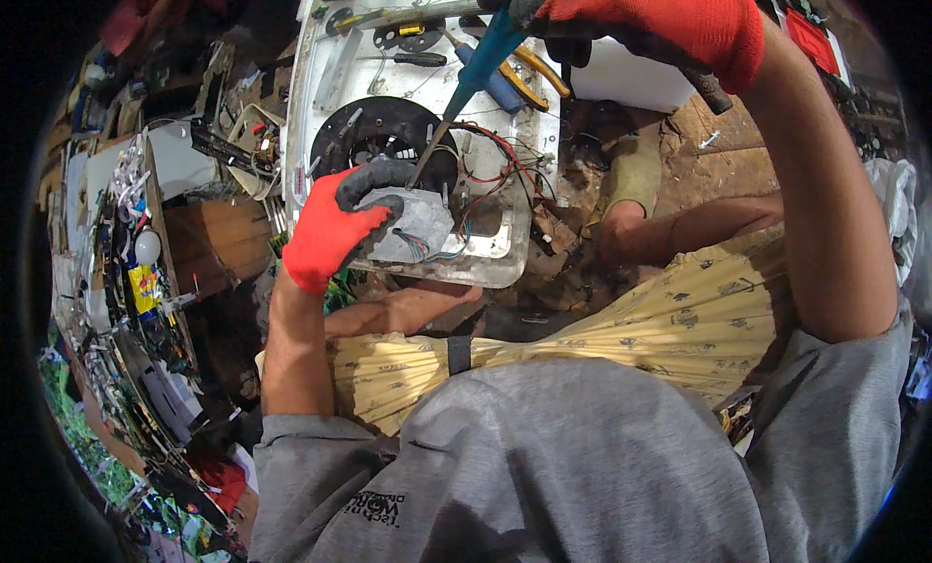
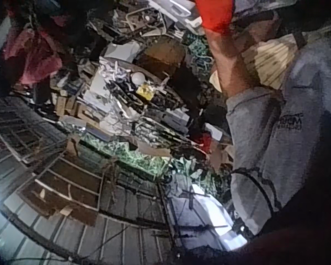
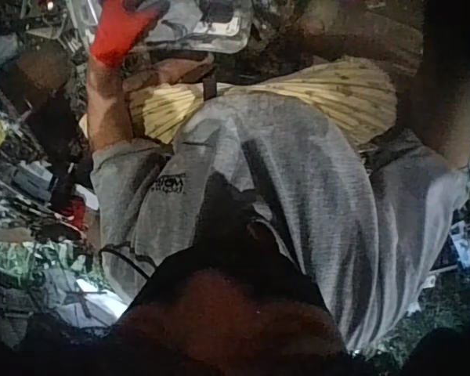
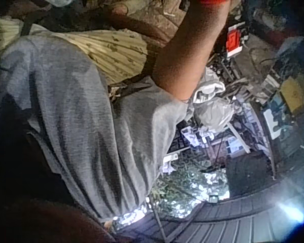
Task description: The person uses a screwdriver to manipulate and adjust a small electronic component with wires. They repeatedly probe and adjust parts of the component while seated on the floor in a cluttered workshop.
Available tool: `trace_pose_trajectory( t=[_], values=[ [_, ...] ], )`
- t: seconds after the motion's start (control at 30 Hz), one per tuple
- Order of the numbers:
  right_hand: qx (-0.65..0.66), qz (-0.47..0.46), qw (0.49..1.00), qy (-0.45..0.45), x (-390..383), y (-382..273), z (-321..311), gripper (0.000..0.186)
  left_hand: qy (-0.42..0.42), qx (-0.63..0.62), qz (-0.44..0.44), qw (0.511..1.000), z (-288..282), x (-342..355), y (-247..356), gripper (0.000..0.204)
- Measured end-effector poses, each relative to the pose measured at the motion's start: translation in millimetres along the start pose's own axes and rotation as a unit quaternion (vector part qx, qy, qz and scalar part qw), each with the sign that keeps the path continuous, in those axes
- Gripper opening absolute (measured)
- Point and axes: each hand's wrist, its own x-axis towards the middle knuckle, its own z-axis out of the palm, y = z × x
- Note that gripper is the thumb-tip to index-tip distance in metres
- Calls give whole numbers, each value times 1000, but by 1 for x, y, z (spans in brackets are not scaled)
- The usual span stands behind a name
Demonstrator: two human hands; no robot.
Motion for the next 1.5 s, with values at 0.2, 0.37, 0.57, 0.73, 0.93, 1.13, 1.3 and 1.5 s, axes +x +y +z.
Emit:
trace_pose_trajectory(
  t=[0.2, 0.37, 0.57, 0.73, 0.93, 1.13, 1.3, 1.5],
  values=[
    [-162, -6, 985, -51, 0, -9, -18, 29, -12, 7, -9, 1000, -1, 3, 0, 40],
    [-39, 58, 997, -39, 2, -12, -13, 29, 3, 5, 7, 1000, -1, 0, -4, 40],
    [40, 178, 983, -16, 16, -42, -2, 41, 14, -11, 13, 1000, -1, -6, -6, 36],
    [150, 174, 939, -255, 19, -49, -49, 43, 5, -13, 4, 1000, 0, 2, 3, 37],
    [-78, -5, 997, 1, -2, -6, 3, 41, 7, -9, 14, 1000, 0, -1, -4, 38],
    [-180, 74, 980, -36, 1, -31, 0, 40, 11, 3, 23, 1000, 0, -1, -4, 38],
    [-21, -33, 993, -110, 9, 2, -20, 29, 22, 8, 19, 1000, -1, -3, -7, 38],
    [-33, 133, 985, -110, -3, -41, -28, 38, 25, 3, 80, 996, 2, 8, -15, 41]
  ],
)
